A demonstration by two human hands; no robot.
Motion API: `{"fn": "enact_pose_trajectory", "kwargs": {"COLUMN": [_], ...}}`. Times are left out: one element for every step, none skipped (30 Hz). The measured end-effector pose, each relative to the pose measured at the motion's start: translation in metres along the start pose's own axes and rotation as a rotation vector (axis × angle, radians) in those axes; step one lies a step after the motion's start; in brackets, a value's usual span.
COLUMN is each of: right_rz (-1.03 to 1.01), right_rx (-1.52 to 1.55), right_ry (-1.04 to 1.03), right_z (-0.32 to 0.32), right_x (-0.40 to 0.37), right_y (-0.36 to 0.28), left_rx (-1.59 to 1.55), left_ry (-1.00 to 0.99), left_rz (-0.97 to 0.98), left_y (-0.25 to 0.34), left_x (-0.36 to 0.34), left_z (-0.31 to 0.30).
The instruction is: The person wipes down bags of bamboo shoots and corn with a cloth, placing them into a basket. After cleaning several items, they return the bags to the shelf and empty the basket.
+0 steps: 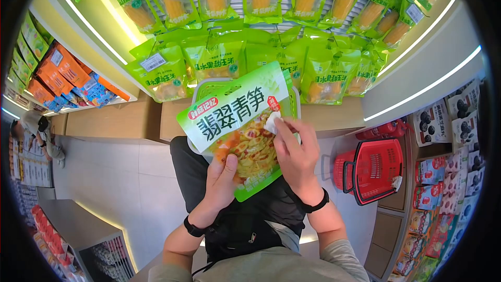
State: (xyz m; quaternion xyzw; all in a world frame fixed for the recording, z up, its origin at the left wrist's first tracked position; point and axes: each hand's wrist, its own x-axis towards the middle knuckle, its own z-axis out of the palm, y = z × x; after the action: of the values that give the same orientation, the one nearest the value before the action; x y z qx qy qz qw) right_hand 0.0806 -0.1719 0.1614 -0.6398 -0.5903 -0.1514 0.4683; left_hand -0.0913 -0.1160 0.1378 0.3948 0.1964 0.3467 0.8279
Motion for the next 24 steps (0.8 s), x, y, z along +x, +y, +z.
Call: {"fn": "enact_pose_trajectory", "kwargs": {"right_rz": [0.048, 0.014, 0.015, -0.074, -0.164, -0.162, -0.181, -0.199, -0.200, -0.097, -0.004, -0.005, -0.029, -0.051, -0.051, -0.165, -0.279, -0.278, -0.258, -0.241, -0.246, -0.129, -0.013, -0.013], "right_rx": [-0.073, -0.014, -0.019, 0.057, 0.134, 0.131, 0.125, 0.120, 0.122, 0.038, -0.046, -0.045, -0.038, -0.032, -0.036, 0.032, 0.100, 0.096, 0.073, 0.052, 0.058, -0.011, -0.080, -0.074], "right_ry": [0.049, 0.049, 0.052, -0.042, -0.135, -0.131, -0.131, -0.132, -0.129, -0.070, -0.006, -0.004, 0.009, 0.021, 0.026, -0.033, -0.092, -0.087, -0.084, -0.080, -0.078, -0.022, 0.036, 0.026], "right_z": [-0.001, 0.002, 0.003, 0.004, 0.004, 0.003, 0.003, 0.004, 0.003, 0.001, 0.002, 0.004, 0.006, 0.007, 0.008, 0.008, 0.008, 0.007, 0.003, 0.000, 0.000, 0.002, 0.005, 0.008], "right_x": [0.005, 0.009, 0.012, 0.013, 0.014, 0.017, 0.021, 0.024, 0.028, 0.036, 0.044, 0.044, 0.044, 0.044, 0.041, 0.037, 0.035, 0.036, 0.038, 0.039, 0.037, 0.031, 0.027, 0.020], "right_y": [0.002, -0.004, -0.016, -0.030, -0.038, -0.039, -0.040, -0.040, -0.031, -0.014, 0.001, 0.002, 0.001, 0.000, -0.011, -0.030, -0.040, -0.037, -0.033, -0.028, -0.018, -0.003, 0.008, 0.009], "left_rx": [0.014, 0.074, 0.073, 0.167, 0.262, 0.265, 0.289, 0.313, 0.316, 0.391, 0.467, 0.468, 0.476, 0.485, 0.486, 0.514, 0.542, 0.545, 0.479, 0.414, 0.417, 0.377, 0.337, 0.326], "left_ry": [-0.015, -0.025, -0.031, -0.021, -0.011, -0.016, -0.026, -0.035, -0.035, -0.041, -0.051, -0.052, -0.061, -0.071, -0.077, -0.098, -0.118, -0.124, -0.081, -0.036, -0.031, -0.022, -0.015, -0.006], "left_rz": [-0.015, -0.010, -0.011, -0.060, -0.107, -0.108, -0.117, -0.126, -0.125, -0.063, 0.009, 0.010, -0.002, -0.016, -0.015, -0.045, -0.075, -0.074, -0.020, 0.036, 0.041, 0.038, 0.037, 0.051], "left_y": [-0.003, -0.005, -0.009, -0.015, -0.016, -0.015, -0.013, -0.010, -0.007, -0.004, -0.002, -0.002, -0.004, -0.005, -0.005, -0.005, -0.004, -0.004, -0.003, -0.001, 0.002, 0.006, 0.009, 0.010], "left_x": [-0.002, -0.002, -0.004, -0.008, -0.009, -0.011, -0.013, -0.013, -0.015, -0.013, -0.005, -0.005, -0.005, -0.006, -0.008, -0.011, -0.011, -0.009, -0.009, -0.009, -0.008, -0.007, -0.006, -0.004], "left_z": [-0.001, 0.000, -0.004, -0.014, -0.018, -0.021, -0.023, -0.023, -0.021, -0.017, -0.014, -0.015, -0.018, -0.020, -0.022, -0.026, -0.027, -0.025, -0.021, -0.019, -0.019, -0.018, -0.017, -0.015]}}
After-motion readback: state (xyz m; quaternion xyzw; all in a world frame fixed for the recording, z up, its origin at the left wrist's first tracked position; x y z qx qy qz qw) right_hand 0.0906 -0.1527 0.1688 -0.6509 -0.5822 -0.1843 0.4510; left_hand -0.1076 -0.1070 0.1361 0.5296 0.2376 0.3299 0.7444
